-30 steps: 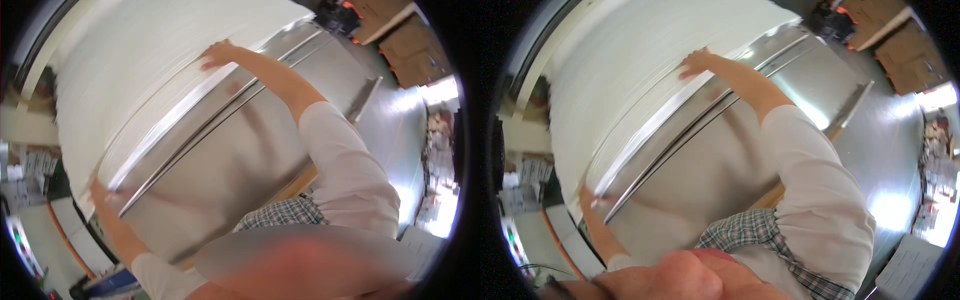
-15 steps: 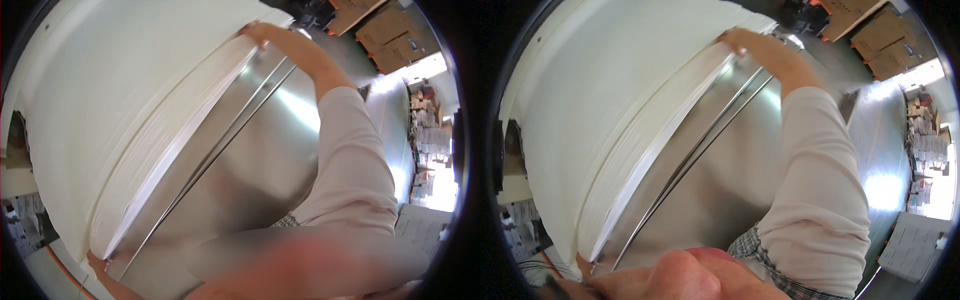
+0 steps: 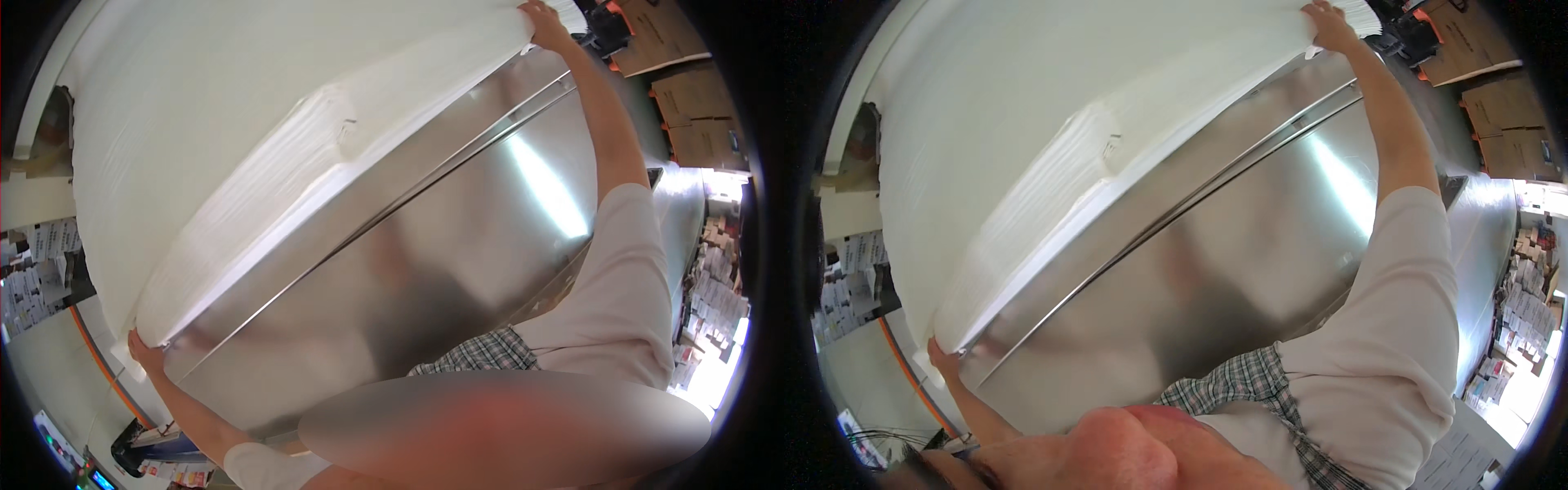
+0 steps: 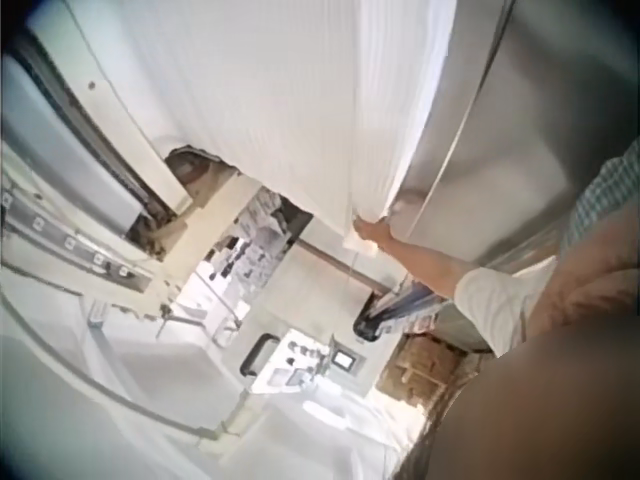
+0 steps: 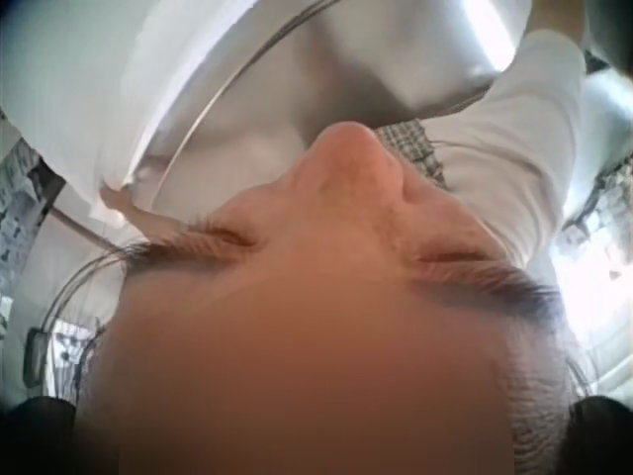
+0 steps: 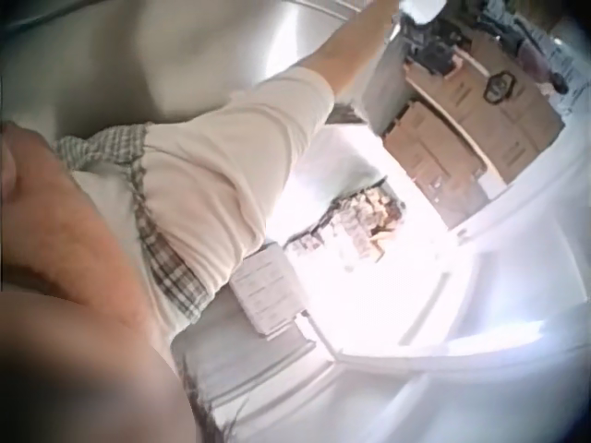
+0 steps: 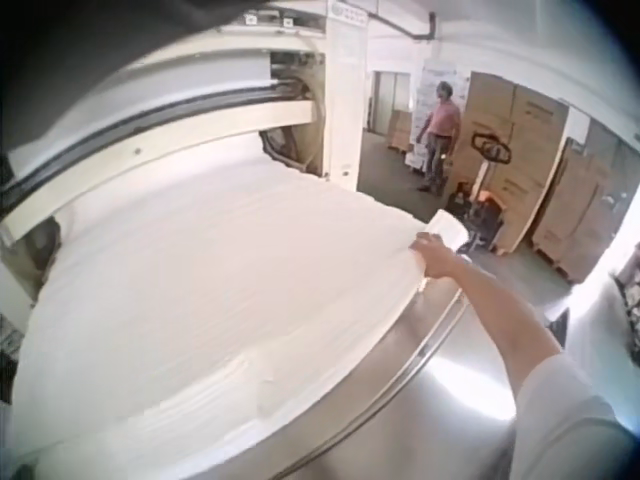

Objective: The person is manually handling and stacking large sheets of paper coming from a processing machine.

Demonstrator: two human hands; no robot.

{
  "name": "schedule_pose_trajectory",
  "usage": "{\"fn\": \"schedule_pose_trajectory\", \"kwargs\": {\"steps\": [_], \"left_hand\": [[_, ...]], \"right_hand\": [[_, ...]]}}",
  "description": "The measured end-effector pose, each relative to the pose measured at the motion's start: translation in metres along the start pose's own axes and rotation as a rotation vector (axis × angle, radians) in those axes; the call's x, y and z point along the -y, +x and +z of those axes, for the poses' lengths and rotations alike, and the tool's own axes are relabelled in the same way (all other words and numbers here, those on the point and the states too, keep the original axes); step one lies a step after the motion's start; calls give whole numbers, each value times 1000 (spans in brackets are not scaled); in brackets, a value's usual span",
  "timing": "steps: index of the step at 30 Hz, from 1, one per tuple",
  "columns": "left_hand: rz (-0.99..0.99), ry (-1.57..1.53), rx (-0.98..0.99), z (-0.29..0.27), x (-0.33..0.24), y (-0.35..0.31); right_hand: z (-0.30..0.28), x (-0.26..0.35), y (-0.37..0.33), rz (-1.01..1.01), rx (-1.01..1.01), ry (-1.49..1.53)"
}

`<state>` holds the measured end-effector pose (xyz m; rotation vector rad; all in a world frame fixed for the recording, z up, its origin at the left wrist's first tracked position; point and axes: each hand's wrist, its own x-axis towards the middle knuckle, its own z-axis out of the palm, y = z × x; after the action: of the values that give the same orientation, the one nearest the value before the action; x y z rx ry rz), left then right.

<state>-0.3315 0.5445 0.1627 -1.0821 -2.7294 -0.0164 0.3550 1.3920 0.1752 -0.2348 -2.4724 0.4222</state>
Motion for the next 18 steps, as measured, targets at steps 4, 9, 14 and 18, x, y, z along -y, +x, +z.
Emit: {"fn": "schedule_pose_trajectory", "kwargs": {"steps": [4, 9, 14, 18], "left_hand": [[52, -13, -119, -40, 27, 13], [83, 2, -106, -130, 35, -22], [111, 40, -66, -157, 37, -85], [88, 55, -58, -133, 29, -171]], "right_hand": [[-52, -7, 13, -172, -53, 297], [-110, 40, -8, 229, 222, -738], [-137, 84, -76, 312, 310, -642], [-138, 108, -167, 245, 309, -704]]}}
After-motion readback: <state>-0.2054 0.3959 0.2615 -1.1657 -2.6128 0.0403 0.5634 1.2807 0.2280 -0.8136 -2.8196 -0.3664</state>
